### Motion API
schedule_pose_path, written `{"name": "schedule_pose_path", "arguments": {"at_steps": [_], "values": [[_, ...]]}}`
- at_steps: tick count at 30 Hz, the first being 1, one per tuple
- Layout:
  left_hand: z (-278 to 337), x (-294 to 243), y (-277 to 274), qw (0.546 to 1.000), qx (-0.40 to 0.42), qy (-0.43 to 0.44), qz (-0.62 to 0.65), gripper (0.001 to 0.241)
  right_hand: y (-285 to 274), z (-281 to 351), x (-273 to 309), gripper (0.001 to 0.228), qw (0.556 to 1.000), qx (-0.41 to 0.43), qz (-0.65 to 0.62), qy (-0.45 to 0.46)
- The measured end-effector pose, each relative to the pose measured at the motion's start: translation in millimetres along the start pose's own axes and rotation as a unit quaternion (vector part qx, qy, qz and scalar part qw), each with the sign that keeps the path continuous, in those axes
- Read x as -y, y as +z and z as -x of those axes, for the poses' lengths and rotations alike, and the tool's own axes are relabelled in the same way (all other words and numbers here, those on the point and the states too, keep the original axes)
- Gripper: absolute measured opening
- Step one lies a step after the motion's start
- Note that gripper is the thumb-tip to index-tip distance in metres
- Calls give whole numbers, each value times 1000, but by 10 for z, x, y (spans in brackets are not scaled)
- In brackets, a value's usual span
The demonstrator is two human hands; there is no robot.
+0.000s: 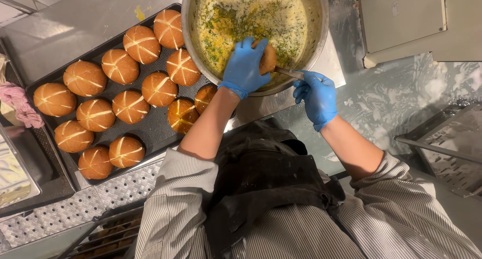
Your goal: Dipping cross-cut bread rolls into a garlic herb butter mixture and arranging them on a baking tray.
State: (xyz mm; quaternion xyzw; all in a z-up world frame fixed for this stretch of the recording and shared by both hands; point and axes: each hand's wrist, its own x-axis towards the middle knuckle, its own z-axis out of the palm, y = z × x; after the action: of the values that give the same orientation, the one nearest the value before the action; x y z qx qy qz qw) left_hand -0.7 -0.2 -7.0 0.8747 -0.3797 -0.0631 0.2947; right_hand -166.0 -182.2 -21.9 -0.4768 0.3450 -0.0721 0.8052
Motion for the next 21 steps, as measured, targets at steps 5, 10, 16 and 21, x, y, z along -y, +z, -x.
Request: {"name": "schedule_pose_path", "arguments": {"at_steps": [5,10,16,21], "values": [[6,20,-143,999,-23,18,-23,86,19,47,64,21,1000,4,-5,-7],[30,53,-108,1000,20,-12,-17,86,-6,50,82,21,1000,-3,-4,-11],[150,200,-203,992,-32,-34,121,82,-72,21,64,22,1000,-10,-7,-10],[300,321,-256,681,-45,-291,671,84,-230,-85,-20,18,998,-35,-48,8]]}}
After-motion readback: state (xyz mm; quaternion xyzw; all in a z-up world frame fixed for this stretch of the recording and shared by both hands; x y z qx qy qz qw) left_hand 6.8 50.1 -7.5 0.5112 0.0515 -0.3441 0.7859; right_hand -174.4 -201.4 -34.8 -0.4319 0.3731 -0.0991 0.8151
